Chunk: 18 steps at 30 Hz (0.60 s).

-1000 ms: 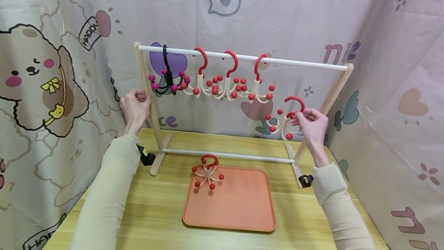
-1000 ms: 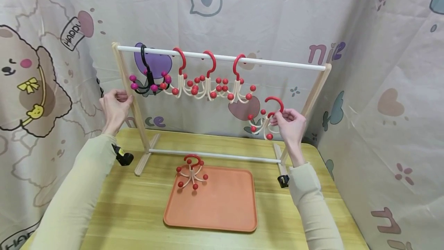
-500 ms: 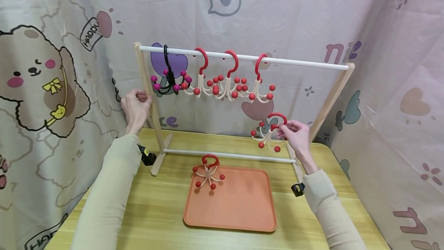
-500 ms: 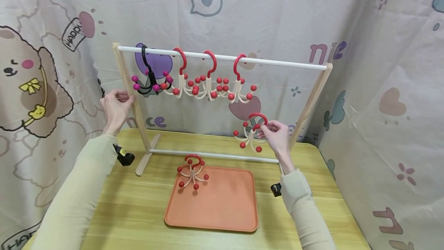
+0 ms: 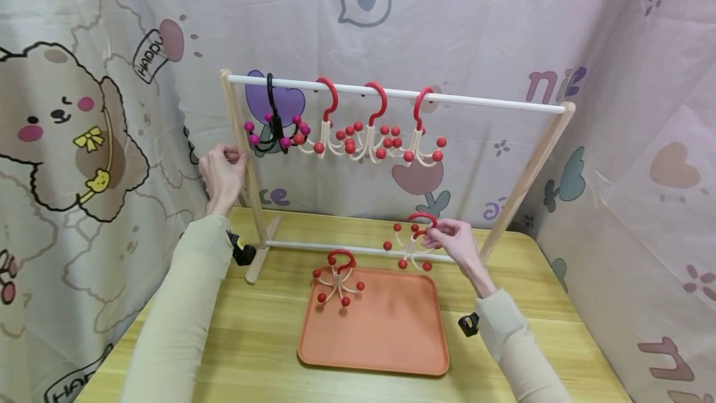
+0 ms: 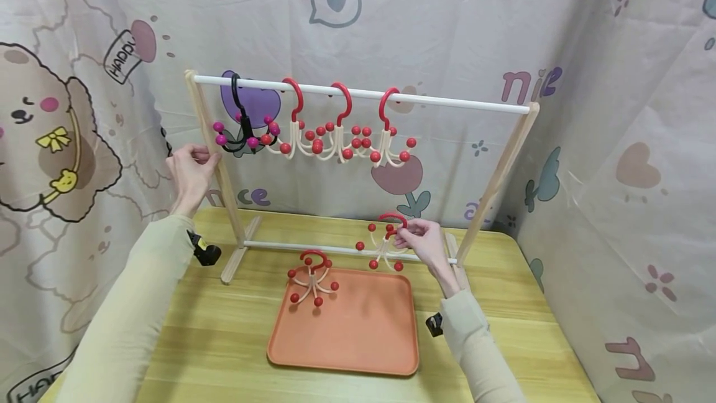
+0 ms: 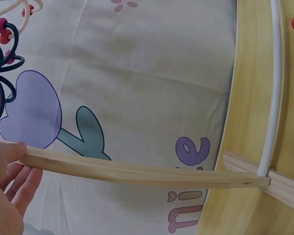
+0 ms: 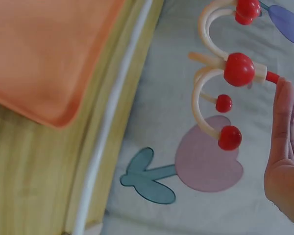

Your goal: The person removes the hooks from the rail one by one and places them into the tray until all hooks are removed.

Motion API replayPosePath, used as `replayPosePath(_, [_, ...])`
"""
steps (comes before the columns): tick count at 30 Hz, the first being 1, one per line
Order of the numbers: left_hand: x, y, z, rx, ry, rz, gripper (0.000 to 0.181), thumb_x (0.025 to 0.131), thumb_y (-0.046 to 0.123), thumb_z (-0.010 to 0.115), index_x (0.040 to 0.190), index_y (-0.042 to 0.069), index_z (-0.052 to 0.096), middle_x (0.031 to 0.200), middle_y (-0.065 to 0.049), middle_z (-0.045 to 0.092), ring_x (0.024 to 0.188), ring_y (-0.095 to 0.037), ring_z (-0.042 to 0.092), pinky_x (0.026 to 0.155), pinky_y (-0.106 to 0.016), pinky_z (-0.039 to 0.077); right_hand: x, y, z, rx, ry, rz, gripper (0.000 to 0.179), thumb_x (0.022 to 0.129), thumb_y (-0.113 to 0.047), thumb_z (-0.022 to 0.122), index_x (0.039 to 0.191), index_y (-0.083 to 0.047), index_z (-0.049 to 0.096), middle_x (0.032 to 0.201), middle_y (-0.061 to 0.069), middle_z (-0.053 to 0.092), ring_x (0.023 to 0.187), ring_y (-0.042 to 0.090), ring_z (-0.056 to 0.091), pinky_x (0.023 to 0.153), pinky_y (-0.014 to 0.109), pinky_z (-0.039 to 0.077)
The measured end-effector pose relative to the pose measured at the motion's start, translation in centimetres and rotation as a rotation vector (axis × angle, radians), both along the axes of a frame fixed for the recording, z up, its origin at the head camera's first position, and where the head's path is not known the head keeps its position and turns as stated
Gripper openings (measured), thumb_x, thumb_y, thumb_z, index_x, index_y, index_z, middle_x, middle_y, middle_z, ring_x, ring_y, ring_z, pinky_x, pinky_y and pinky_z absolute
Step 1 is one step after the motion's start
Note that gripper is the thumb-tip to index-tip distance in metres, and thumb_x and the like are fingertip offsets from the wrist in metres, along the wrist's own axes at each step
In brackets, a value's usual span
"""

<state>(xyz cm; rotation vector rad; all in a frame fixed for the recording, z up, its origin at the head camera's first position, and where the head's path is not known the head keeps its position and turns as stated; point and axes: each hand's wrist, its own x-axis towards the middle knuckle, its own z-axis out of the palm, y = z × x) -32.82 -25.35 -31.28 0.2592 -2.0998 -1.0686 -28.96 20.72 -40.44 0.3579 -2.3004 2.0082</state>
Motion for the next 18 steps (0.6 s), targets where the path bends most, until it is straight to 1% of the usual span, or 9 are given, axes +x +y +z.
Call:
replayPosePath(2, [0.0, 0.0, 0.0, -0.01, -0.004, 0.006, 0.026, 0.094, 0.017, 0.069, 0.109, -0.004, 0.07, 0.105, -0.024, 0.075, 0.101, -0.037, 0.065, 0.088, -0.033, 0.042, 0.0, -0.3, -0.6, 0.003, -0.01, 0.035, 0.027, 0.094, 0.003, 0.061, 0.109, 0.026, 0.056, 0.078, 0.005, 0.077, 0.066, 0.01, 0.073, 0.068, 0.031, 0.063])
replayPosePath(5, [-0.1, 0.1, 0.1, -0.01, -0.012, 0.008, 0.026, 0.094, 0.017, 0.068, 0.11, -0.004, 0.07, 0.105, -0.024, 0.075, 0.101, -0.036, 0.066, 0.085, -0.03, 0.041, 0.0, -0.6, -1.3, -0.008, -0.008, 0.104, 0.028, 0.095, 0.004, 0.06, 0.108, 0.028, 0.055, 0.081, 0.012, 0.078, 0.067, 0.012, 0.074, 0.069, 0.035, 0.063])
replayPosePath(8, [0.0, 0.0, 0.1, -0.01, -0.017, 0.005, 0.027, 0.095, 0.017, 0.068, 0.111, -0.004, 0.07, 0.106, -0.025, 0.075, 0.102, -0.037, 0.066, 0.088, -0.033, 0.043, 0.1, -0.9, -1.9, -0.003, -0.007, 0.158, 0.028, 0.094, 0.005, 0.059, 0.108, 0.028, 0.055, 0.086, 0.025, 0.076, 0.069, 0.014, 0.075, 0.07, 0.037, 0.063])
replayPosePath(12, [0.0, 0.0, 0.2, -0.009, -0.026, 0.0, 0.027, 0.095, 0.018, 0.068, 0.111, -0.004, 0.07, 0.107, -0.025, 0.074, 0.104, -0.037, 0.064, 0.094, -0.04, 0.043, 0.3, -1.4, -2.5, 0.019, -0.023, 0.202, 0.026, 0.093, 0.006, 0.059, 0.107, 0.028, 0.056, 0.092, 0.039, 0.07, 0.07, 0.014, 0.075, 0.071, 0.035, 0.063])
replayPosePath(13, [0.1, 0.0, 0.2, -0.008, -0.03, -0.001, 0.027, 0.095, 0.018, 0.067, 0.111, -0.004, 0.07, 0.108, -0.025, 0.074, 0.105, -0.037, 0.064, 0.095, -0.041, 0.043, 0.3, -1.6, -2.7, 0.027, -0.027, 0.211, 0.026, 0.093, 0.006, 0.059, 0.107, 0.028, 0.056, 0.094, 0.041, 0.069, 0.071, 0.014, 0.075, 0.071, 0.034, 0.063])
replayPosePath(18, [0.1, 0.0, 0.2, -0.002, -0.035, -0.003, 0.028, 0.096, 0.019, 0.067, 0.111, -0.004, 0.069, 0.108, -0.025, 0.074, 0.106, -0.038, 0.063, 0.097, -0.043, 0.042, 0.4, -2.1, -3.6, 0.074, -0.046, 0.262, 0.024, 0.094, 0.005, 0.06, 0.106, 0.026, 0.057, 0.097, 0.043, 0.068, 0.073, 0.012, 0.075, 0.073, 0.036, 0.063])
